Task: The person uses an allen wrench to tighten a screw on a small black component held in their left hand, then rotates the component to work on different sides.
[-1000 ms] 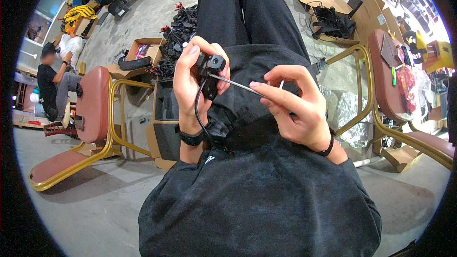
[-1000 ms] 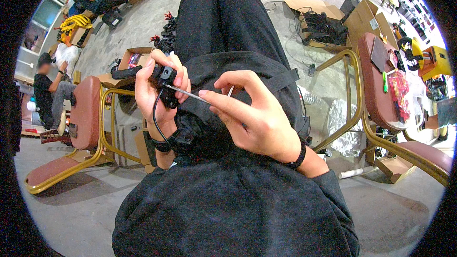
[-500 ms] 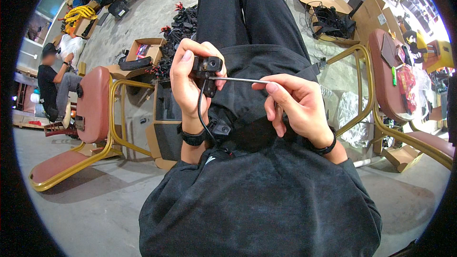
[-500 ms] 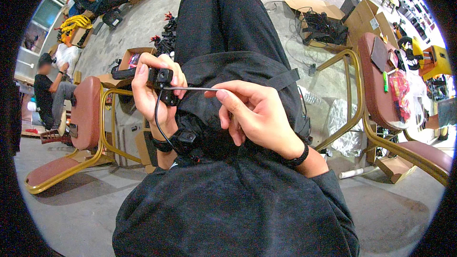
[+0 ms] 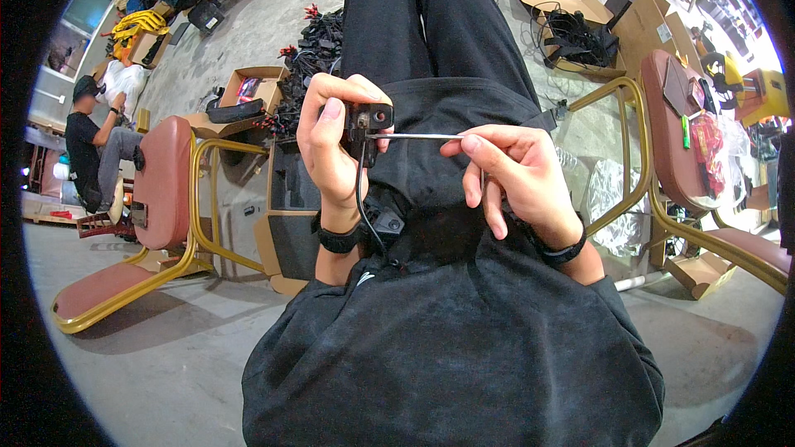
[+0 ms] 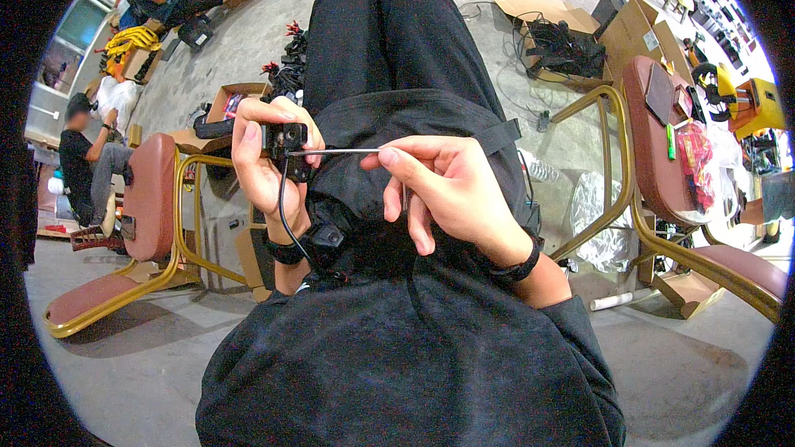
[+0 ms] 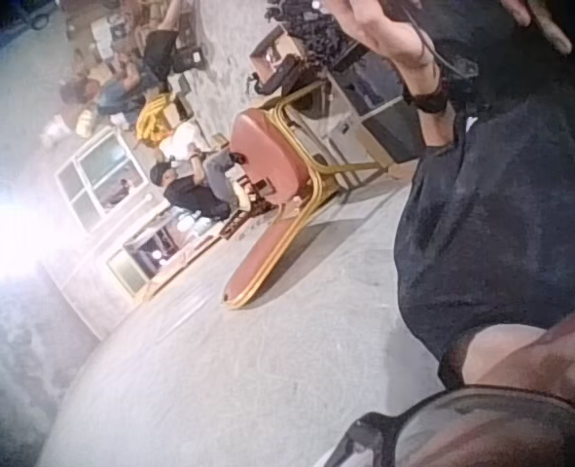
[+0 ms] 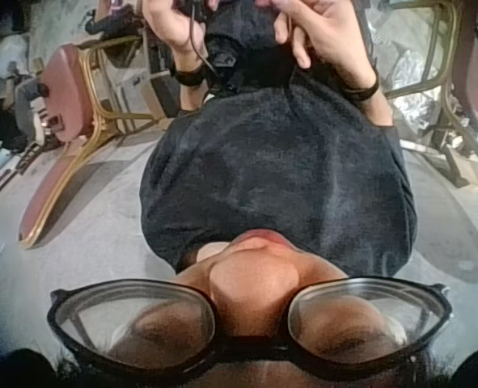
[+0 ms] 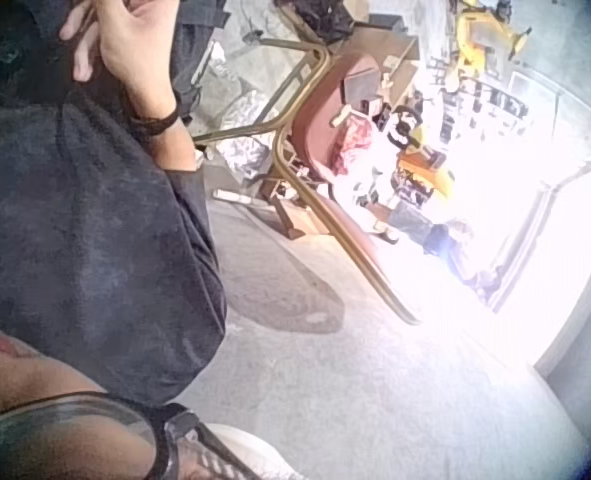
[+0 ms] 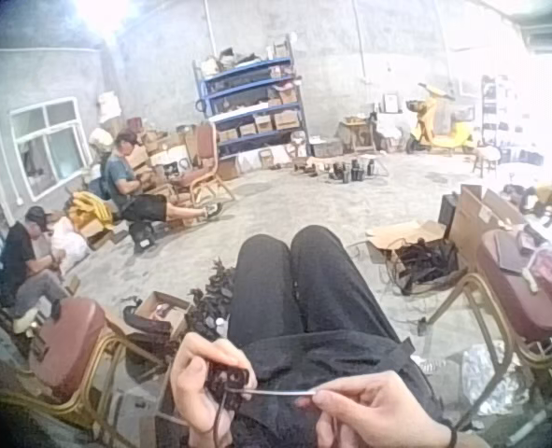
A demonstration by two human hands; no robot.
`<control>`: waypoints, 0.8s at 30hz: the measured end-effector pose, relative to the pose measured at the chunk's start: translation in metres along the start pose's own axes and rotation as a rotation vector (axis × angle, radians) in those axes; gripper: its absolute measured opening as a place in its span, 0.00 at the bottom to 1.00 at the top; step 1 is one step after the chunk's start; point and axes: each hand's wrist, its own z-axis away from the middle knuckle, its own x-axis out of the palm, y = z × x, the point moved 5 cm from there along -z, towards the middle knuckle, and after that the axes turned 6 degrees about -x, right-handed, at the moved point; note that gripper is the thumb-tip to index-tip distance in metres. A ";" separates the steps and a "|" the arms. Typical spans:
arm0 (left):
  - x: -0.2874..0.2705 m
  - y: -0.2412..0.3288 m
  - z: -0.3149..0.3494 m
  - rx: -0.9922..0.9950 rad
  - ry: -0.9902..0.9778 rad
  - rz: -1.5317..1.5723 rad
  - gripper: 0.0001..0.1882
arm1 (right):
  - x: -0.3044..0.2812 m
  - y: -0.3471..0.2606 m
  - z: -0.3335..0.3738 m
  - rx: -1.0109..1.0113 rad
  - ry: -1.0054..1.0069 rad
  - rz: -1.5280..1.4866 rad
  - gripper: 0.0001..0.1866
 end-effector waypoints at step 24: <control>0.003 -0.001 -0.003 -0.094 -0.033 0.135 0.13 | 0.009 -0.019 0.007 -0.761 0.078 0.607 0.08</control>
